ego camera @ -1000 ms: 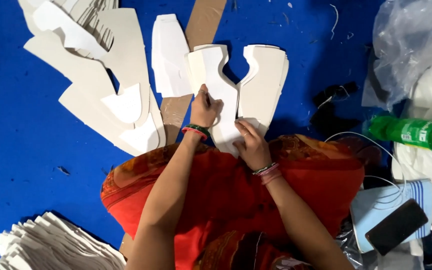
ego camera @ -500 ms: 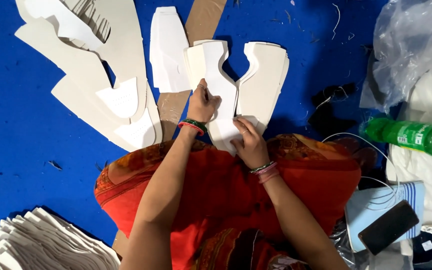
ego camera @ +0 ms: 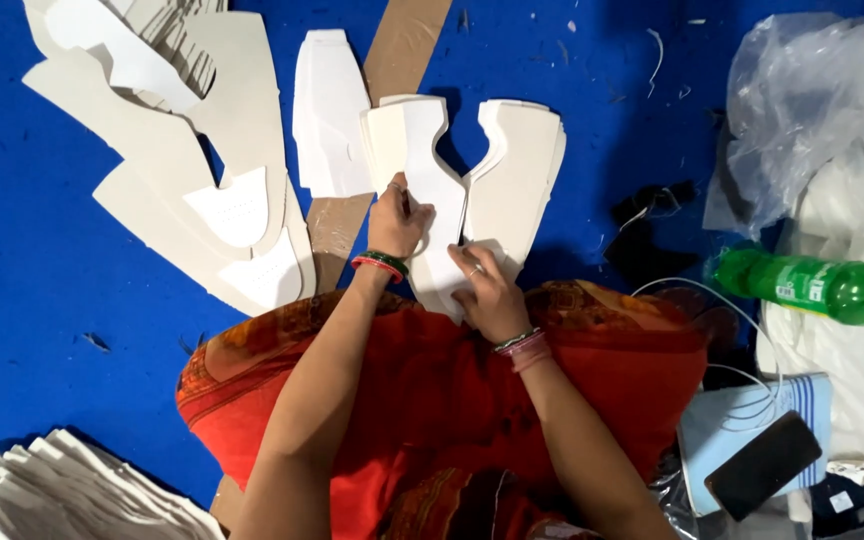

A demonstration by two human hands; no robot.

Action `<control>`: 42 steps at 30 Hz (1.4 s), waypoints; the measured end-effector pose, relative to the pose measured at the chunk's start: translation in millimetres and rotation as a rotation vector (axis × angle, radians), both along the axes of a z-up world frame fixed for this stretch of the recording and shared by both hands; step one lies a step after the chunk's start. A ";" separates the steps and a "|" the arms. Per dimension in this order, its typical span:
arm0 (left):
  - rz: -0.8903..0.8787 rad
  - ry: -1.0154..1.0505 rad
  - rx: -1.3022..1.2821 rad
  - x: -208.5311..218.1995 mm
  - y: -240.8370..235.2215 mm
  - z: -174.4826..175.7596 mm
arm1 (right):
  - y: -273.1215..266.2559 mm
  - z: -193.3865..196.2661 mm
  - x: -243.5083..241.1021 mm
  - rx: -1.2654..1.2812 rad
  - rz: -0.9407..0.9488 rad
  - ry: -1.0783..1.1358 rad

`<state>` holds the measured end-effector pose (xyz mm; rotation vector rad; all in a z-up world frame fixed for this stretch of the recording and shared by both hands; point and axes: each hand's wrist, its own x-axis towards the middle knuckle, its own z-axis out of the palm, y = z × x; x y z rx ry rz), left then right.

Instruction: Sorting and organizing white shoe upper components on a factory floor.

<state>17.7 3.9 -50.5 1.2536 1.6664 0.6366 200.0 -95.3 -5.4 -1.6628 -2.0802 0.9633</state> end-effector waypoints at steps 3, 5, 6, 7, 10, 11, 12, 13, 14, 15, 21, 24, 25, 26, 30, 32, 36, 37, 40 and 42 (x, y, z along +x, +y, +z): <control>0.052 0.071 0.078 3.3 -2.7 -19.8 | 0.9 2.1 -0.7 -0.004 0.000 -0.026; 0.080 0.137 0.137 6.2 -2.0 -23.6 | 1.8 3.2 -0.7 -0.012 -0.002 -0.037; 0.097 0.136 0.074 7.9 -0.1 -15.8 | 2.4 3.4 -0.4 -0.041 -0.003 -0.038; 0.114 0.137 0.009 8.6 0.7 -8.0 | 2.1 3.5 -0.9 -0.073 -0.004 -0.037; 0.098 0.112 0.027 5.7 1.1 -13.8 | 2.1 0.2 0.1 -0.063 -0.006 -0.026; 0.099 0.114 0.025 5.7 1.0 -11.7 | 1.9 -0.2 0.1 -0.064 -0.005 -0.024; 0.081 0.116 0.014 5.9 0.8 -9.7 | 1.7 -0.7 0.2 -0.058 -0.007 -0.017; 0.062 0.119 0.003 6.0 0.7 -7.7 | 1.7 -1.2 0.4 -0.051 -0.009 -0.010; 0.064 0.121 0.001 6.7 0.8 -10.0 | 1.7 -2.5 0.5 -0.053 -0.007 -0.009; 0.078 0.118 0.029 7.9 0.7 -12.3 | 1.3 -3.6 1.0 -0.041 0.000 -0.010; 0.084 0.138 0.066 11.2 1.3 -12.7 | 7.1 2.4 -2.6 -0.039 0.045 -0.059; 0.058 0.123 0.004 8.7 5.0 0.7 | 9.7 1.6 -1.2 -0.018 0.123 -0.118; 0.034 0.116 -0.065 6.3 11.8 8.1 | 14.6 -0.6 -0.6 0.040 0.166 -0.134; 0.040 0.116 -0.057 6.3 18.5 0.9 | 15.0 0.8 0.0 0.049 0.171 -0.134; 0.180 0.113 0.090 8.3 58.6 -26.2 | 23.4 4.3 -2.2 0.073 0.176 -0.072; 0.245 0.123 0.151 12.1 76.1 -39.9 | 23.6 5.0 -3.0 -0.029 0.152 -0.096; 0.342 0.036 0.197 13.6 97.5 -43.8 | 29.1 3.7 -1.2 -0.176 0.159 -0.134; 0.362 -0.009 0.146 12.9 98.2 -40.0 | 29.1 2.8 -1.1 -0.234 0.154 -0.152; 0.541 -0.661 0.223 4.6 97.6 -93.3 | 28.8 4.3 0.3 -0.118 0.153 -0.036; 0.560 -0.652 0.205 3.3 95.0 -74.5 | 30.8 5.4 -0.1 -0.114 0.157 -0.045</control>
